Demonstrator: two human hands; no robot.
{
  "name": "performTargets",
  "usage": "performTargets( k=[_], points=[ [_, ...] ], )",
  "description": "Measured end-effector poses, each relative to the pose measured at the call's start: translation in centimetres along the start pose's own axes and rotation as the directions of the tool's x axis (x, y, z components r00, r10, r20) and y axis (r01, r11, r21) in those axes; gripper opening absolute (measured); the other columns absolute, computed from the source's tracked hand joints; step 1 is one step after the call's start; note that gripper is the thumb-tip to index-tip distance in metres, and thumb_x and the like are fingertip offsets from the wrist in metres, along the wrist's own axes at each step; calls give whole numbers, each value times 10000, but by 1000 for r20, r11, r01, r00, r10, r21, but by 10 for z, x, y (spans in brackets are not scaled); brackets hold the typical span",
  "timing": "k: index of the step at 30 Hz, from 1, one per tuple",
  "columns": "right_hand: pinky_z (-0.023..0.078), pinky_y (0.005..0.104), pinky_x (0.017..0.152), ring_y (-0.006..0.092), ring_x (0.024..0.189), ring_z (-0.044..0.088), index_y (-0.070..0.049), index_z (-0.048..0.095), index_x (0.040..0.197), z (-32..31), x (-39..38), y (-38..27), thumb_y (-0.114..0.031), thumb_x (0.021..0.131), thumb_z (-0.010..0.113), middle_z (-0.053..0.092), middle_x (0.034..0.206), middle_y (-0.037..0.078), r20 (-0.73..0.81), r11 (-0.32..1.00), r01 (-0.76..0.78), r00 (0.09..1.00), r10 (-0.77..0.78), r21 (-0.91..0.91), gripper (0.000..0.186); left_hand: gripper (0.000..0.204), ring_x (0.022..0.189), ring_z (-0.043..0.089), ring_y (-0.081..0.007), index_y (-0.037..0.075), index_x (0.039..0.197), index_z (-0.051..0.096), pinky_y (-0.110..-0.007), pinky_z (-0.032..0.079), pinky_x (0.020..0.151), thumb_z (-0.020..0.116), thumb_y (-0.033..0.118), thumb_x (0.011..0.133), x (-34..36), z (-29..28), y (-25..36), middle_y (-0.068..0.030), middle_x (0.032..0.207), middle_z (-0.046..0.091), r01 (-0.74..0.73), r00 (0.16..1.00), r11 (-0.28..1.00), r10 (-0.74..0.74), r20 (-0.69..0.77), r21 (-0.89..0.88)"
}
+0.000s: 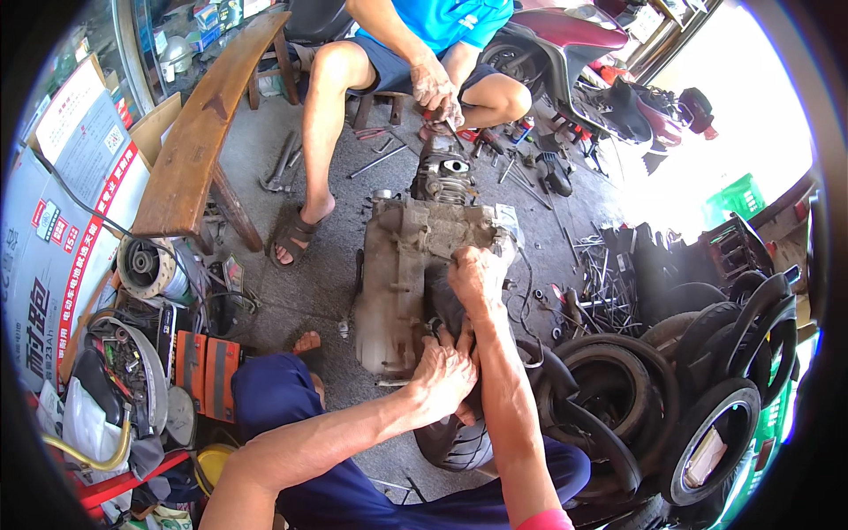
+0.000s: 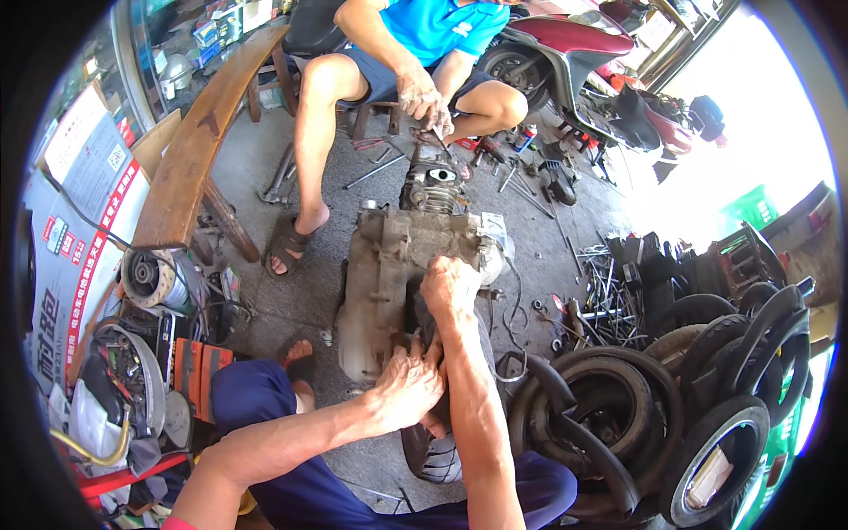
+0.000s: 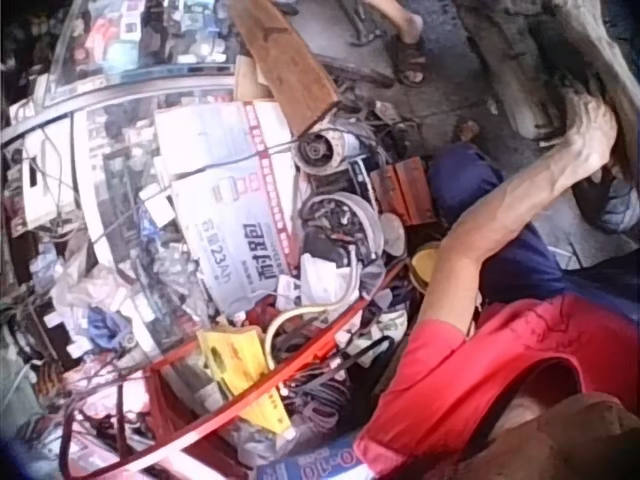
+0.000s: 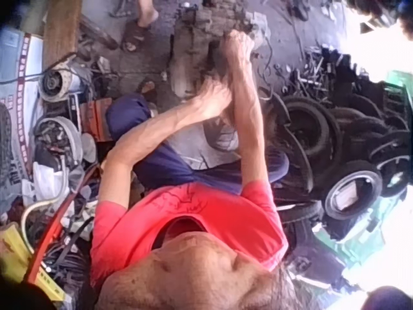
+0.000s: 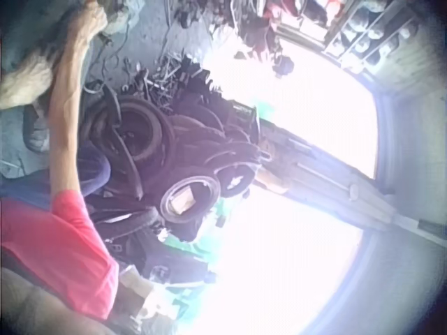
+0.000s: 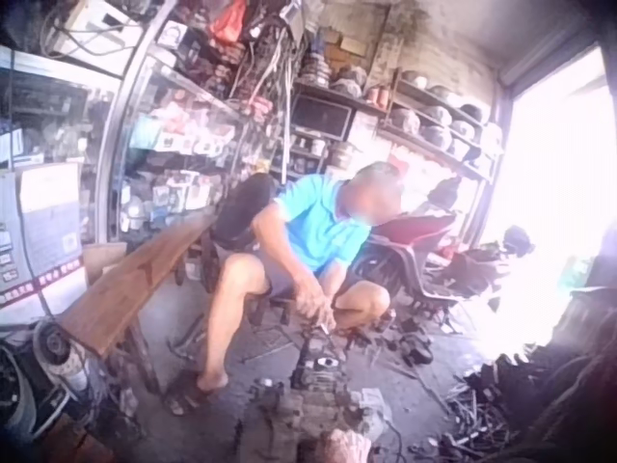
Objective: The person sits on the floor and uses a metal tool to scrape and clean the surface of a motorcycle tire. Another person works on an engine nearby. The person then stands, walks to a counter, and picks up a smartphone.
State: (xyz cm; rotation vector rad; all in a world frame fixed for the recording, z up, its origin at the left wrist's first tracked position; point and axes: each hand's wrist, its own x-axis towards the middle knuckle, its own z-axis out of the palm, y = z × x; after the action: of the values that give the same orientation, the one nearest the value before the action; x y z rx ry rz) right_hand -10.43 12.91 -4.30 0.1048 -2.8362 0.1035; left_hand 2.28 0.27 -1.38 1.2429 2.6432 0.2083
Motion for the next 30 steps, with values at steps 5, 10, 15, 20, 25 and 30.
performTargets(
  k=[5, 10, 15, 20, 25, 30],
  points=[
    [544, 461, 648, 348, 702, 700, -72, 676, 717, 11, 4, 11, -100, 743, 624, 697, 747, 161, -93, 999, -5, 996, 8, 32, 64, 1300, 1175, 544, -472, -99, 1385, 451, -502, 511, 830, 802, 731, 448, 1, -2, 0, -329, 1521, 305, -41, 998, 999, 40, -56, -26],
    [530, 478, 659, 380, 709, 681, -72, 679, 717, 11, -14, -6, -102, 760, 600, 674, 718, 185, -148, 993, 88, 986, -76, 76, 95, 1257, 1179, 537, -500, -103, 1342, 491, -498, 520, 836, 808, 726, 451, 0, 8, -8, -359, 1509, 284, -51, 998, 998, 49, -50, -35],
    [539, 474, 663, 387, 714, 683, -75, 697, 763, 15, 0, 20, -101, 763, 594, 662, 690, 192, -43, 992, -30, 998, 36, 124, 106, 1351, 1171, 538, -523, -113, 1410, 378, -503, 525, 840, 836, 697, 431, 2, 0, -5, -384, 1501, 270, -82, 991, 993, 71, -111, -90],
    [542, 477, 660, 386, 712, 684, -75, 692, 764, 5, -8, 1, -105, 760, 601, 665, 697, 189, 77, 995, -44, 996, 37, 92, 96, 1405, 1164, 543, -522, -117, 1433, 325, -511, 526, 841, 849, 684, 405, 0, 11, -10, -393, 1496, 269, -55, 992, 995, 45, -116, -83],
    [538, 467, 654, 376, 712, 681, -74, 677, 692, 17, 3, 9, -101, 739, 609, 668, 714, 197, -115, 985, 22, 993, -2, 170, 86, 1363, 1160, 533, -517, -151, 1388, 364, -526, 515, 865, 836, 689, 424, 1, 7, -7, -396, 1462, 307, -99, 984, 991, 84, -156, -93],
    [535, 465, 653, 369, 703, 679, -67, 667, 685, 5, -2, -9, -82, 738, 615, 661, 692, 183, 18, 992, 38, 999, -40, 122, 75, 1304, 1195, 489, -535, -202, 1321, 406, -551, 488, 916, 812, 700, 472, -2, -3, -10, -417, 1403, 347, -90, 995, 992, 86, -44, -94]
  ],
)
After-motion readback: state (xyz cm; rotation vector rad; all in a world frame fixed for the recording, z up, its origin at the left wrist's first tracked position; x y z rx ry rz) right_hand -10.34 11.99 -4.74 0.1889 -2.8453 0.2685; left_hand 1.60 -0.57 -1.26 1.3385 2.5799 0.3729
